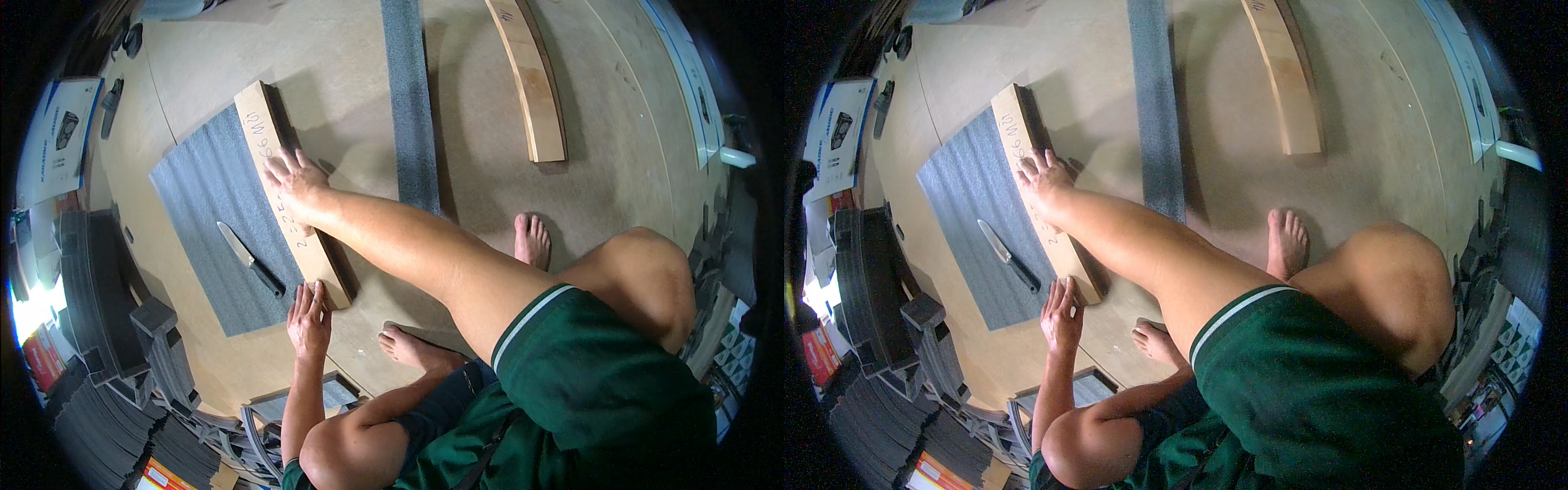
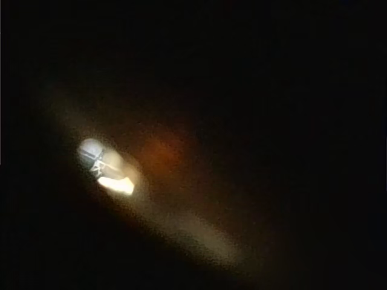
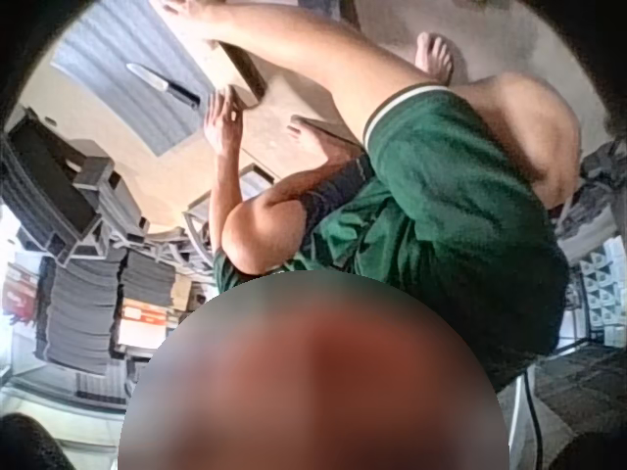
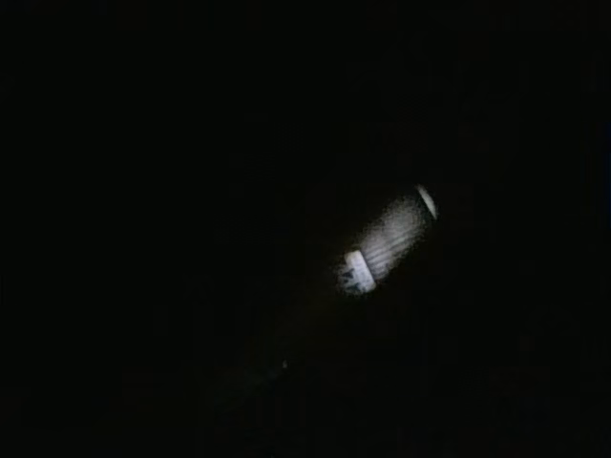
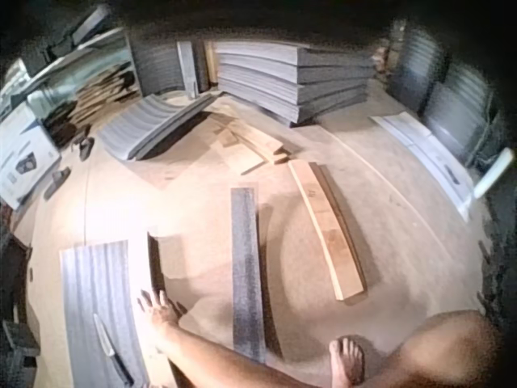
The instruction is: The person uses a knife to cut a grey flexible sheet along a wooden template. They repeatedly position the template, cut along its edge, and remove the cut pieces, stacking them on the floor.
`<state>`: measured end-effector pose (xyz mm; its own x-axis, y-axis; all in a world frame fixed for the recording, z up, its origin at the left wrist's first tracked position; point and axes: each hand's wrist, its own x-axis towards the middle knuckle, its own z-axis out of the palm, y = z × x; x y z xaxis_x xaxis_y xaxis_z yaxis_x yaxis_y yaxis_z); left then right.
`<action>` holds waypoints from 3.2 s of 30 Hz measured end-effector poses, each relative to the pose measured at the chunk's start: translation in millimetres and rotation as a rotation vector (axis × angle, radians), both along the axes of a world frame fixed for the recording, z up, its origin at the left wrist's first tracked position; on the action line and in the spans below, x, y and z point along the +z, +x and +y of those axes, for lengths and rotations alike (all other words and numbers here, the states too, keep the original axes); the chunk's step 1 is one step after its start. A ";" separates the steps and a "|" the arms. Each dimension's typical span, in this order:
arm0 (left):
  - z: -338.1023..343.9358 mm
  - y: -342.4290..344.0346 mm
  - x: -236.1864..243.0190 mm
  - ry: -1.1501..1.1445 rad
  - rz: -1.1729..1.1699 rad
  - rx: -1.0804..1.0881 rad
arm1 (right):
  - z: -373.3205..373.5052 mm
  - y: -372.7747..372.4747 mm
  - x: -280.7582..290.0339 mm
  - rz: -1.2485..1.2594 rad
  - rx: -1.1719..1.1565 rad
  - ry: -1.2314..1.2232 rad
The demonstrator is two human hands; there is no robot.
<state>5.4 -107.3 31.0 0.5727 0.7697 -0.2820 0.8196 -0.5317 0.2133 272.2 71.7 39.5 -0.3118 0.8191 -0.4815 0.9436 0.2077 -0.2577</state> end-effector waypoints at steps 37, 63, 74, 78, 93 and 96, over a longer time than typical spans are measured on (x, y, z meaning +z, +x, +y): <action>114.5 -6.1 -3.2 0.028 -0.402 0.913 | 5.3 -24.7 8.6 -0.218 0.099 0.048; 354.5 170.0 5.3 -0.393 -0.324 0.651 | 19.2 -29.1 13.2 -0.156 0.116 -0.050; 106.1 50.3 20.2 -0.574 -0.185 0.678 | 19.8 -39.4 21.2 -0.384 0.196 0.015; -0.7 3.0 35.2 -0.766 -0.102 0.748 | 19.3 -43.5 24.7 -0.342 0.163 0.007; -70.5 -79.7 34.8 0.000 -0.372 0.820 | 6.3 -31.6 2.8 -0.206 0.072 0.045; 33.3 -29.4 -7.9 0.122 -0.602 0.783 | -1.6 -14.1 -11.9 -0.003 0.012 0.125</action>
<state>-24.0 -74.0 23.0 -0.0875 0.9961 -0.0052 0.7219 0.0670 0.6887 258.1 70.1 27.5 -0.3204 0.8692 -0.3767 0.9417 0.2492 -0.2260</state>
